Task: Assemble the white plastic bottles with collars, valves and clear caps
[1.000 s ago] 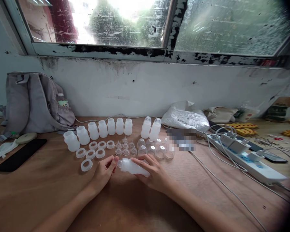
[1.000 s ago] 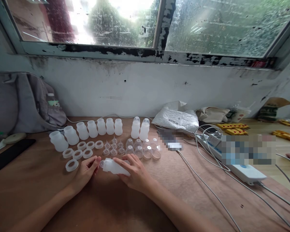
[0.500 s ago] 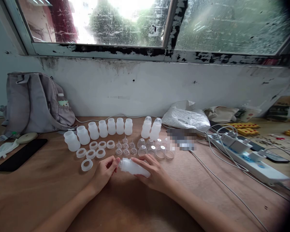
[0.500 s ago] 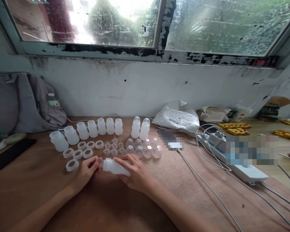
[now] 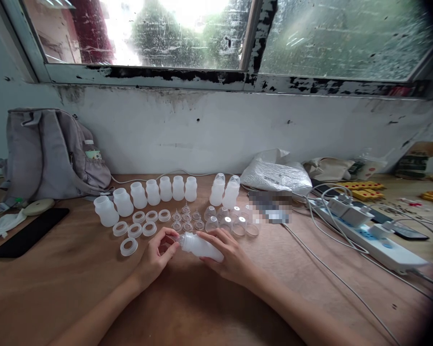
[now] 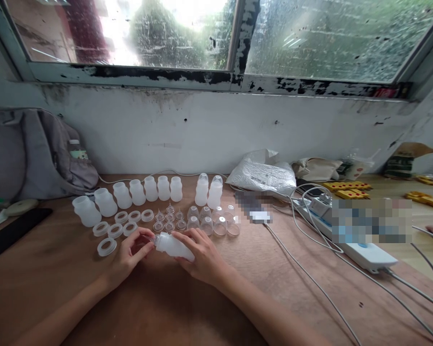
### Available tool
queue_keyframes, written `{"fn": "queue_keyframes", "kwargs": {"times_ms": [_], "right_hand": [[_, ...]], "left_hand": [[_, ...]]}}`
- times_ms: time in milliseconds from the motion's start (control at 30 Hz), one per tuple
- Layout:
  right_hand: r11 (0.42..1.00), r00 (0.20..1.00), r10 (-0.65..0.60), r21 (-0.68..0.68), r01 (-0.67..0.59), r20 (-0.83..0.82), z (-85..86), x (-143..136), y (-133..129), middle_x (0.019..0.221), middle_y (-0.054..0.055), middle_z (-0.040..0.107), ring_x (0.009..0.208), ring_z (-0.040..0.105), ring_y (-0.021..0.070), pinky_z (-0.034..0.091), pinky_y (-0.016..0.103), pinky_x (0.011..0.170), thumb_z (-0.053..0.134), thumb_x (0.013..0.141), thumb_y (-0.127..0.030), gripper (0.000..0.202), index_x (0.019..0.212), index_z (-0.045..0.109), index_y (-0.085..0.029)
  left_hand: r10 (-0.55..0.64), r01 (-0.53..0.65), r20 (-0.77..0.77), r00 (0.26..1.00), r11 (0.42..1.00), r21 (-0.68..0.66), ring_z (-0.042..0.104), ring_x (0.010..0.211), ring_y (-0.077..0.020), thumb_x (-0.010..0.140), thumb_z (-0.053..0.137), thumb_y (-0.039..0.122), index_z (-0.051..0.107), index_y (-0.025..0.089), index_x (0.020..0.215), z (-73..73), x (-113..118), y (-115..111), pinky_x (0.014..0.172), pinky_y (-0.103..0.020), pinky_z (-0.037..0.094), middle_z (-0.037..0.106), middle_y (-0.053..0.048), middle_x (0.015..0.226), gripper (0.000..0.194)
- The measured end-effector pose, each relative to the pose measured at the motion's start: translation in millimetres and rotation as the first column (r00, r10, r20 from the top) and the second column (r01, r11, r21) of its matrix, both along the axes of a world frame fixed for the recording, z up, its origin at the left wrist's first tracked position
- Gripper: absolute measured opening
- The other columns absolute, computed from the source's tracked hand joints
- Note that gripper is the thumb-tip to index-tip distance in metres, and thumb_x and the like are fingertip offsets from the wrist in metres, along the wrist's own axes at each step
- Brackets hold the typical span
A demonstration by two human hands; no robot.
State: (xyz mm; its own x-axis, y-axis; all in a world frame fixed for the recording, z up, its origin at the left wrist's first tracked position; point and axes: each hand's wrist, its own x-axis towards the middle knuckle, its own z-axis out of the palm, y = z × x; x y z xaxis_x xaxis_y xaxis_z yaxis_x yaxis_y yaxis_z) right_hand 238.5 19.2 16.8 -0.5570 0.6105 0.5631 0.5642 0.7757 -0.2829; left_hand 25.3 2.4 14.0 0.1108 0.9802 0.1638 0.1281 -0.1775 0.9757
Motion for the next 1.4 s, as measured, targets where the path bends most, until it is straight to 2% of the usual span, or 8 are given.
{"fn": "queue_keyframes", "kwargs": {"times_ms": [133, 300, 467, 633, 833, 1067, 1267, 1400], "right_hand": [[1.000, 1.000, 0.009, -0.002, -0.009, -0.004, -0.1, -1, -1, 0.099, 0.007, 0.055, 0.087, 0.052, 0.0197, 0.046, 0.036, 0.077, 0.058, 0.074, -0.024, 0.050, 0.122, 0.043, -0.025], [1.000, 0.999, 0.020, -0.025, -0.020, 0.031, -1.9, -2, -2, 0.098, 0.007, 0.054, 0.086, 0.051, 0.0198, 0.046, 0.036, 0.076, 0.057, 0.074, -0.022, 0.050, 0.121, 0.043, -0.025], [0.998, 0.999, -0.021, -0.055, 0.022, 0.024, 0.0, -3, -3, 0.096, 0.007, 0.055, 0.086, 0.052, 0.0204, 0.046, 0.035, 0.075, 0.059, 0.072, -0.025, 0.051, 0.120, 0.043, -0.023], [0.998, 1.000, -0.008, -0.064, 0.009, 0.009, 0.5, -5, -5, 0.100, 0.008, 0.056, 0.087, 0.053, 0.0212, 0.046, 0.035, 0.075, 0.059, 0.072, -0.026, 0.050, 0.118, 0.042, -0.020], [0.993, 1.000, -0.014, -0.118, 0.013, -0.009, -0.5, -5, -5, 0.097, 0.009, 0.056, 0.086, 0.054, 0.0214, 0.046, 0.035, 0.074, 0.058, 0.073, -0.028, 0.043, 0.113, 0.045, -0.019], [0.978, 0.999, 0.019, -0.205, -0.027, -0.041, -0.2, -7, -9, 0.100, 0.008, 0.056, 0.088, 0.054, 0.0205, 0.045, 0.033, 0.076, 0.059, 0.073, -0.030, 0.044, 0.113, 0.045, -0.019], [0.856, 0.981, -0.009, -0.509, -0.091, -0.191, 8.3, -11, -16, 0.086, 0.002, 0.062, 0.075, 0.058, 0.0151, 0.045, 0.025, 0.064, 0.056, 0.076, -0.033, 0.029, 0.101, 0.051, -0.019], [0.895, 0.976, -0.030, -0.441, -0.071, -0.217, 5.4, -14, -17, 0.098, 0.005, 0.060, 0.086, 0.056, 0.0176, 0.044, 0.028, 0.073, 0.057, 0.074, -0.030, 0.034, 0.105, 0.049, -0.020]], "left_hand": [[0.021, -0.017, 0.069, 0.997, 0.998, -0.056, 0.054, 0.075, -0.0165, 0.071, 0.057, 0.040, 0.053, 0.018, 0.091, 0.5, 1, 4, 0.054, -0.022, 0.044, 0.056, -0.005, 0.087, 0.031], [0.021, -0.022, -0.010, 1.000, 0.994, -0.110, 0.053, 0.061, -0.0134, 0.069, 0.059, 0.041, 0.057, 0.015, 0.078, 3.3, 0, 6, 0.051, -0.022, 0.042, 0.058, -0.003, 0.071, 0.028], [-0.046, 0.051, 0.087, 0.995, 0.997, -0.058, 0.055, 0.092, -0.0200, 0.065, 0.064, 0.029, 0.061, 0.018, 0.096, 6.4, 0, 3, 0.079, -0.028, 0.045, 0.060, -0.007, 0.103, 0.032], [0.049, -0.032, 0.112, 0.993, 0.989, -0.147, 0.056, 0.090, -0.0206, 0.067, 0.063, 0.035, 0.057, 0.017, 0.097, 1.6, 0, 4, 0.075, -0.030, 0.046, 0.060, -0.008, 0.097, 0.035], [-0.020, 0.062, 0.332, 0.943, 0.991, -0.116, 0.048, 0.106, -0.0204, 0.065, 0.066, 0.022, 0.055, 0.019, 0.093, -0.3, -1, 5, 0.086, -0.029, 0.040, 0.057, -0.007, 0.109, 0.030], [0.062, -0.003, 0.236, 0.970, 0.970, -0.245, 0.056, 0.080, -0.0148, 0.064, 0.068, 0.035, 0.053, 0.017, 0.095, -8.4, -2, 8, 0.075, -0.026, 0.043, 0.061, -0.003, 0.084, 0.038], [0.062, -0.009, 0.268, 0.962, 0.981, -0.194, 0.056, 0.071, -0.0129, 0.064, 0.069, 0.033, 0.052, 0.017, 0.091, -5.6, -1, 6, 0.067, -0.023, 0.043, 0.060, -0.001, 0.073, 0.036], [-0.002, 0.074, 0.299, 0.954, 0.970, -0.230, 0.057, 0.079, -0.0157, 0.069, 0.063, 0.038, 0.051, 0.016, 0.100, -1.3, 2, 4, 0.071, -0.025, 0.043, 0.061, -0.005, 0.086, 0.039]]}}
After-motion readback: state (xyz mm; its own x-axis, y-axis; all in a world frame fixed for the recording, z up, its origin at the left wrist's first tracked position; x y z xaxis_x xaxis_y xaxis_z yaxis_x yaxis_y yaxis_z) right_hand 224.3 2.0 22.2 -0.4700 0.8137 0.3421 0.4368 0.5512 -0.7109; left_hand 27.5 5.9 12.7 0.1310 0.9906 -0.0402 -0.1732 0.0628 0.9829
